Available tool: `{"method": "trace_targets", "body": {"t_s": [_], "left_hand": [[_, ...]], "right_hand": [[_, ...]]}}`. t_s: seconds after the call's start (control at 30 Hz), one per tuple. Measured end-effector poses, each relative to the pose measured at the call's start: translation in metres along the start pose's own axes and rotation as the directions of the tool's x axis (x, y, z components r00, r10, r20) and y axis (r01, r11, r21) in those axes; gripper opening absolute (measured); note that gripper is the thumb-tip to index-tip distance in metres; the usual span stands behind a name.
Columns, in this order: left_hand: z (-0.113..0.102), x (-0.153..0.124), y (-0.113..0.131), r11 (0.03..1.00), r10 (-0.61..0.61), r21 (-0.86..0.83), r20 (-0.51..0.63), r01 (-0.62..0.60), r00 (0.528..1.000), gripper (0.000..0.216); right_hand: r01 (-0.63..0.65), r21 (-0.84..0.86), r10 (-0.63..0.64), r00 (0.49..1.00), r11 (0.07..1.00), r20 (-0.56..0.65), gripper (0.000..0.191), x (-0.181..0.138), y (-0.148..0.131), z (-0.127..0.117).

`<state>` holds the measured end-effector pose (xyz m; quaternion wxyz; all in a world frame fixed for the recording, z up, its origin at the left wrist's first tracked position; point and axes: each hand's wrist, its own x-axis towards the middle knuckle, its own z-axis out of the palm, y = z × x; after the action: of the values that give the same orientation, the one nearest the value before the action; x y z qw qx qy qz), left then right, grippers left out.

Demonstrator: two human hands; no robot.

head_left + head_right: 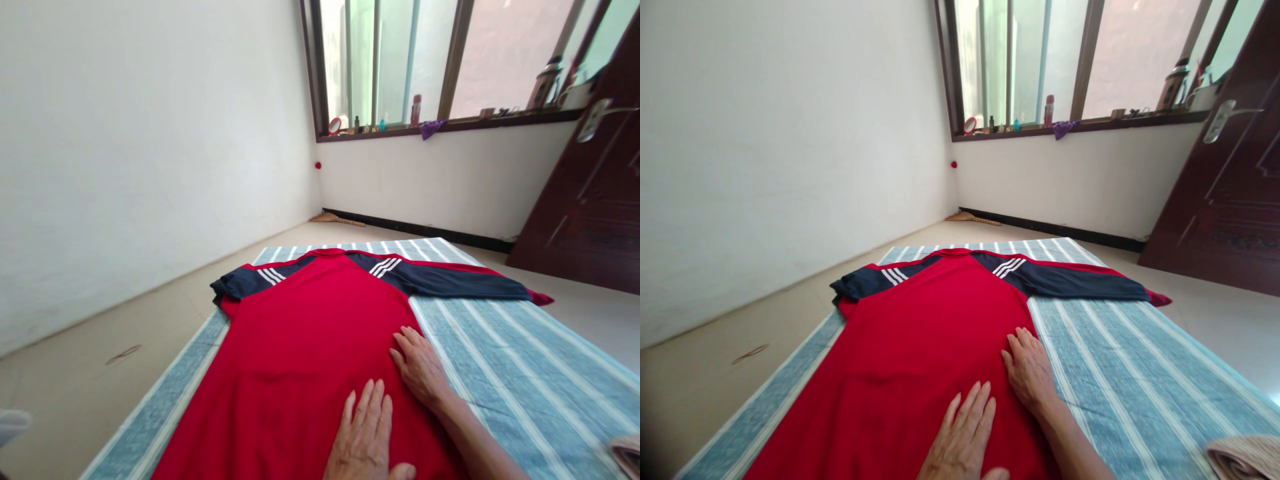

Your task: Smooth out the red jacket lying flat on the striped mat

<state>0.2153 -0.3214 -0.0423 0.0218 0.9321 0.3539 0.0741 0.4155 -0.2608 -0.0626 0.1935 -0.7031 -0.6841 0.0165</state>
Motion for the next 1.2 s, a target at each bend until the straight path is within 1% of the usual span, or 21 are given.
{"method": "trace_targets", "body": {"t_s": [0.17, 0.33, 0.5, 0.77, 1.0, 1.2], "left_hand": [[0.0002, -0.0006, 0.0005, 1.0, 0.007, 0.02, -0.033, -0.006, 0.999, 0.067], [-0.0005, -0.0012, 0.0, 1.0, 0.001, 0.023, -0.019, -0.001, 1.0, 0.068], [0.0005, -0.0009, -0.0002, 0.999, 0.013, 0.034, -0.038, -0.012, 0.999, 0.066], [0.0001, 0.0008, -0.001, 1.0, 0.004, 0.028, -0.012, -0.004, 1.0, 0.066], [-0.0004, -0.0004, 0.0001, 1.0, 0.003, 0.019, -0.03, -0.002, 1.0, 0.068], [-0.0032, 0.0011, 0.001, 1.0, -0.01, -0.001, 0.001, 0.01, 1.0, 0.068]], "right_hand": [[0.003, 0.018, -0.003, 1.0, 1.0, -0.016, 0.04, -0.0001, 0.0007, 0.001], [0.003, 0.027, -0.003, 1.0, 1.0, -0.025, 0.04, -0.0002, 0.0007, 0.0019], [0.001, 0.03, 0.0, 1.0, 1.0, -0.015, 0.039, 0.0001, 0.0001, 0.0011], [-0.011, 0.035, 0.011, 1.0, 0.999, -0.026, 0.039, -0.0003, 0.001, 0.0033], [0.003, 0.041, -0.002, 1.0, 0.999, -0.03, 0.039, 0.0, 0.002, 0.0039], [0.0, 0.013, 0.0, 1.0, 1.0, -0.008, 0.04, 0.0, 0.0006, 0.0014]]}}
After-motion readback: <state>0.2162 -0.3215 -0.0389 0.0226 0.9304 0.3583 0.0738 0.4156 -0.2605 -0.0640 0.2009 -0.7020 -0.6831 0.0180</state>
